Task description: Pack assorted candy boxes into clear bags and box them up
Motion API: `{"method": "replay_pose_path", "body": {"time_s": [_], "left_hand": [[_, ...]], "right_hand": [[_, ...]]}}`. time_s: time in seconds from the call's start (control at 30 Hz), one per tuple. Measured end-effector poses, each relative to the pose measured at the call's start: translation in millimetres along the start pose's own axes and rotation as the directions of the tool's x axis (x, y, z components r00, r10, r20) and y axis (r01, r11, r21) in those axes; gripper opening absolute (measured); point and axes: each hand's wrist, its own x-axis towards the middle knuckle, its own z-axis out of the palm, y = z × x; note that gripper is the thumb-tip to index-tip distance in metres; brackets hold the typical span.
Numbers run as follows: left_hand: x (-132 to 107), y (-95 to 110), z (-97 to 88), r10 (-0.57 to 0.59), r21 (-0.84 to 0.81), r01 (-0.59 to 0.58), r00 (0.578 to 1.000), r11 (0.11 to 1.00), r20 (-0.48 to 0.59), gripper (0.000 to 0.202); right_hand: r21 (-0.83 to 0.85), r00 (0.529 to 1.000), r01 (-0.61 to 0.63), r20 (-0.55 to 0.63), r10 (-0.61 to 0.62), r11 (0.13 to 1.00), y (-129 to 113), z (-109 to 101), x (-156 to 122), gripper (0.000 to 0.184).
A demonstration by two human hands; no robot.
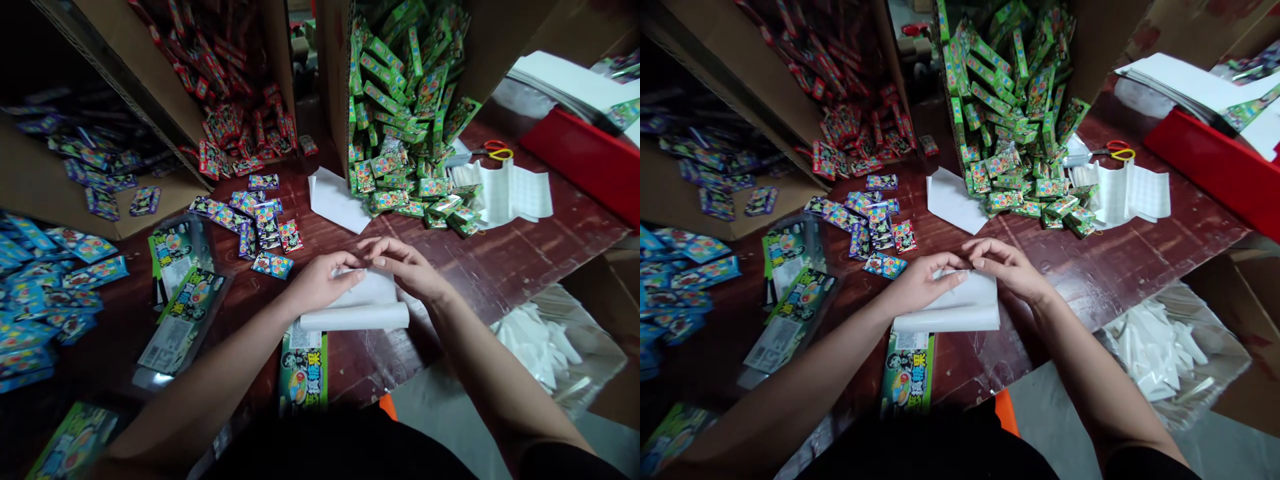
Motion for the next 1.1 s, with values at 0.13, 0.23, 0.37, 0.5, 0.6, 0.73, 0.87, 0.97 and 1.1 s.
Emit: {"method": "replay_pose_path", "body": {"time_s": [0.13,0.23,0.37,0.5,0.6,0.73,0.87,0.97,1.1], "left_hand": [[2.3,6.7,1.0,-0.003,0.088,0.002,1.0,0.996,0.008,0.021],[1.2,8.8,1.8,-0.038,0.096,0.037,0.999,0.995,0.012,0.021],[-1.0,2.2,7.9,-0.038,0.142,0.037,0.999,0.989,-0.001,0.021],[8.5,-13.2,13.4,-0.029,0.186,0.04,0.998,0.982,-0.06,0.022],[11.5,-18.0,1.1,0.051,0.277,0.018,0.969,0.961,-0.24,0.039],[-28.8,-9.3,-35.2,0.21,0.45,0.017,0.868,0.893,-0.449,0.043],[-95.0,-13.8,-44.0,0.131,0.616,0.112,0.933,0.779,-0.335,0.043],[-117.9,-31.2,-27.6,0.043,0.68,0.046,0.993,0.732,-0.113,0.063],[-130.2,-37.8,-24.9,-0.035,0.664,0.074,0.997,0.744,-0.072,0.057]], "right_hand": [[0.124,0.995,-0.037,-0.085,0.048,0.992,2.3,8.2,-3.7,0.012],[0.332,0.979,-0.007,-0.19,0.074,0.943,5.6,10.6,-5.0,0.014],[0.419,0.959,0.061,-0.277,0.064,0.906,10.9,4.2,-3.7,0.018],[0.143,0.945,0.054,-0.328,-0.004,0.988,11.4,-7.0,-2.9,0.02],[-0.082,0.903,0.115,-0.407,-0.138,0.99,4.0,-13.4,-7.5,0.021],[-0.177,0.893,0.142,-0.401,-0.203,0.974,-11.4,-15.1,-27.2,0.031],[-0.151,0.936,0.112,-0.317,-0.156,0.982,-15.1,0.9,-54.2,0.059],[-0.138,0.962,0.05,-0.26,-0.085,0.989,-8.2,27.1,-69.5,0.05],[-0.113,0.985,-0.016,-0.172,-0.003,0.993,-2.4,61.1,-87.8,0.044]]}}
